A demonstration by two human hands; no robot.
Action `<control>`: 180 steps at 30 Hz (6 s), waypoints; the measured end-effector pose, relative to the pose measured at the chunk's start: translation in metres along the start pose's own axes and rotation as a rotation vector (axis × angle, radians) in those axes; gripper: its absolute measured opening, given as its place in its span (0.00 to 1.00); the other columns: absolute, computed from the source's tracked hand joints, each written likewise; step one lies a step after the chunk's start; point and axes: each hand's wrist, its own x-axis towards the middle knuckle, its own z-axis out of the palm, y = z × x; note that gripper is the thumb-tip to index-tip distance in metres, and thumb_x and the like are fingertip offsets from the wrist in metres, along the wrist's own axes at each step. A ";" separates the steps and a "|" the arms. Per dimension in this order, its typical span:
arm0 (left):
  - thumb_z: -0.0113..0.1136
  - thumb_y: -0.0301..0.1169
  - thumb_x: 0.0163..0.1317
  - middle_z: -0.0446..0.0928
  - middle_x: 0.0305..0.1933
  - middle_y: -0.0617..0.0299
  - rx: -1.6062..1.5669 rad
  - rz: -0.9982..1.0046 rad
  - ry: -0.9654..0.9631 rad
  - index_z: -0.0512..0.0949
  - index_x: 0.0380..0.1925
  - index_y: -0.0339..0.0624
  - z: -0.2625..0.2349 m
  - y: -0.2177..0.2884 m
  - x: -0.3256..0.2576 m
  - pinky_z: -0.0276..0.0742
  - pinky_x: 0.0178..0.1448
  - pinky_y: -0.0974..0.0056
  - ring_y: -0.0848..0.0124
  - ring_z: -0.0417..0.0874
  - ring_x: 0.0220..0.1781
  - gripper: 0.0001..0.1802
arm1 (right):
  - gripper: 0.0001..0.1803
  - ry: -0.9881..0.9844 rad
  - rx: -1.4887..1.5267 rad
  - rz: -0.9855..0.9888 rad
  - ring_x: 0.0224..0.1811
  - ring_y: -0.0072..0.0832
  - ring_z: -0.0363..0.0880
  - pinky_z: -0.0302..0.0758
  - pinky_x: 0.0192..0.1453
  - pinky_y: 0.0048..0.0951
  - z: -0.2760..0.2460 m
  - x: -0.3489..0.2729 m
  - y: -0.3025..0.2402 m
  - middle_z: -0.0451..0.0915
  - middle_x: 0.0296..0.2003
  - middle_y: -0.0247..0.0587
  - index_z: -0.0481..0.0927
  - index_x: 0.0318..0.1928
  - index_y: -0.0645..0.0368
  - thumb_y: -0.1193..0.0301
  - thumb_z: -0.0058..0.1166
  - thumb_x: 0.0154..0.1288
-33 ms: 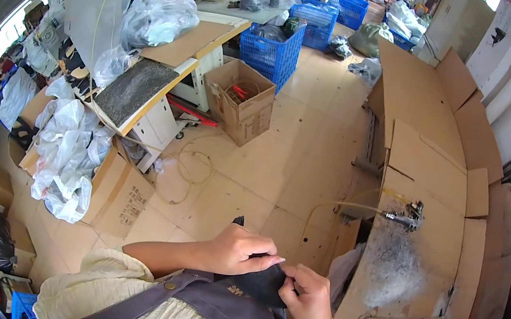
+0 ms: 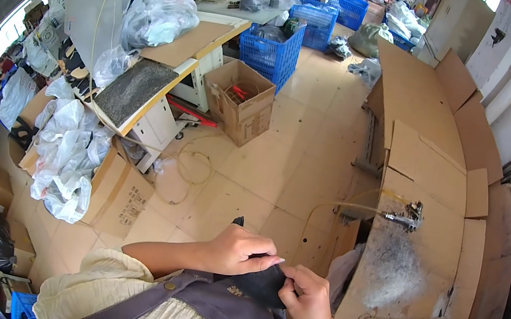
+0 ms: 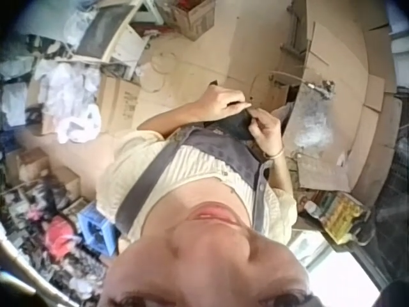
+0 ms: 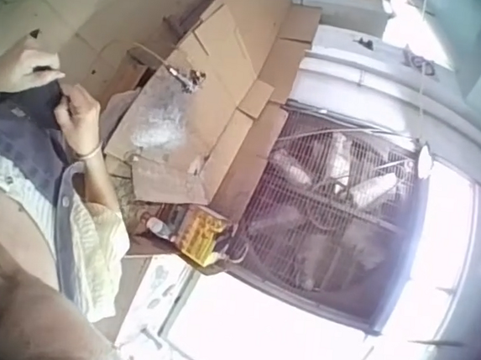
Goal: Inspecting, trimming, and cleaning black leather shoe components in a factory setting.
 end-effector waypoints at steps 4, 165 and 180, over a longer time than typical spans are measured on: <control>0.56 0.32 0.58 0.73 0.18 0.57 -0.021 -0.060 -0.064 0.73 0.24 0.41 -0.003 -0.001 -0.001 0.66 0.21 0.62 0.62 0.74 0.17 0.08 | 0.11 -0.033 -0.025 0.043 0.16 0.25 0.65 0.63 0.22 0.23 -0.001 0.000 -0.003 0.67 0.18 0.41 0.76 0.33 0.67 0.85 0.49 0.46; 0.50 0.37 0.59 0.71 0.23 0.59 0.118 0.037 -0.286 0.72 0.22 0.43 0.033 -0.041 -0.028 0.72 0.26 0.58 0.57 0.77 0.24 0.12 | 0.06 -0.095 -0.208 0.166 0.23 0.38 0.76 0.72 0.30 0.31 0.025 -0.029 0.044 0.76 0.24 0.51 0.77 0.33 0.66 0.79 0.53 0.52; 0.51 0.37 0.59 0.70 0.25 0.62 0.287 0.065 -0.207 0.71 0.22 0.44 0.041 -0.040 -0.025 0.72 0.22 0.62 0.61 0.75 0.21 0.11 | 0.07 0.059 -0.377 0.063 0.23 0.42 0.74 0.72 0.29 0.34 0.020 -0.021 0.021 0.75 0.23 0.49 0.78 0.31 0.65 0.77 0.54 0.50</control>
